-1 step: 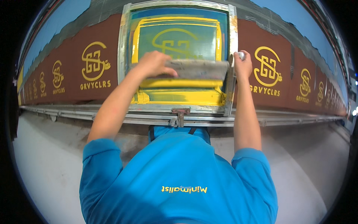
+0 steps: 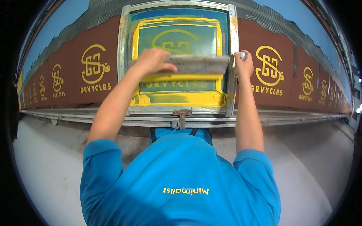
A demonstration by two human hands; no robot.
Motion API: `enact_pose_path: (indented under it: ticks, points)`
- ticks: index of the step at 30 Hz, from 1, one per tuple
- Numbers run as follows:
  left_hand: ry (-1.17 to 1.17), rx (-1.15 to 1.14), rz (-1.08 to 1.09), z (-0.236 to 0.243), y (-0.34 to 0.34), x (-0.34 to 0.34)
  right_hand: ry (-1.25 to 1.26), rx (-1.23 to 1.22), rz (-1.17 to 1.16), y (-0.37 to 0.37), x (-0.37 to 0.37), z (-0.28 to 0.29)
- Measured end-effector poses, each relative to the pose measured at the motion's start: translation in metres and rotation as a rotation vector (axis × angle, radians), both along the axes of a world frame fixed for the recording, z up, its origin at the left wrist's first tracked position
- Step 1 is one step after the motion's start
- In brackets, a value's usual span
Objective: The person uses a squeegee to spread yellow ink across a screen-printing frame with a GRVYCLRS stencil, repeatedly pulling the ink over the mesh. After several passes, the person lifts the screen and peels back a brown fabric to reveal the printed logo underneath.
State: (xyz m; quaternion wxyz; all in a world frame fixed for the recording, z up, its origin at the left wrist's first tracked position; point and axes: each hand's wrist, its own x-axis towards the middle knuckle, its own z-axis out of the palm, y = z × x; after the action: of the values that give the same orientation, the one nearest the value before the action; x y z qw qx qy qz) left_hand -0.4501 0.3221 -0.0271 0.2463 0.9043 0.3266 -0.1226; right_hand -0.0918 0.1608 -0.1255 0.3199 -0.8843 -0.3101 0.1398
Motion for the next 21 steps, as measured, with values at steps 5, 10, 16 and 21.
enact_pose_path:
  ticks: [5, 10, 16, 21]
  points:
    - [-0.252, 0.434, -0.033, -0.024, 0.113, 0.042, 0.002, -0.02, -0.067, 0.022, 0.01, -0.003]
    - [-0.272, 0.429, -0.034, -0.052, 0.188, 0.065, 0.027, -0.019, -0.076, 0.042, 0.009, -0.022]
    - [0.03, 0.226, 0.028, -0.035, 0.223, 0.027, -0.395, 0.102, 0.149, 0.088, 0.019, -0.001]
    - [0.099, 0.196, 0.03, -0.048, 0.241, 0.029, -0.662, 0.208, 0.869, 0.194, 0.029, 0.052]
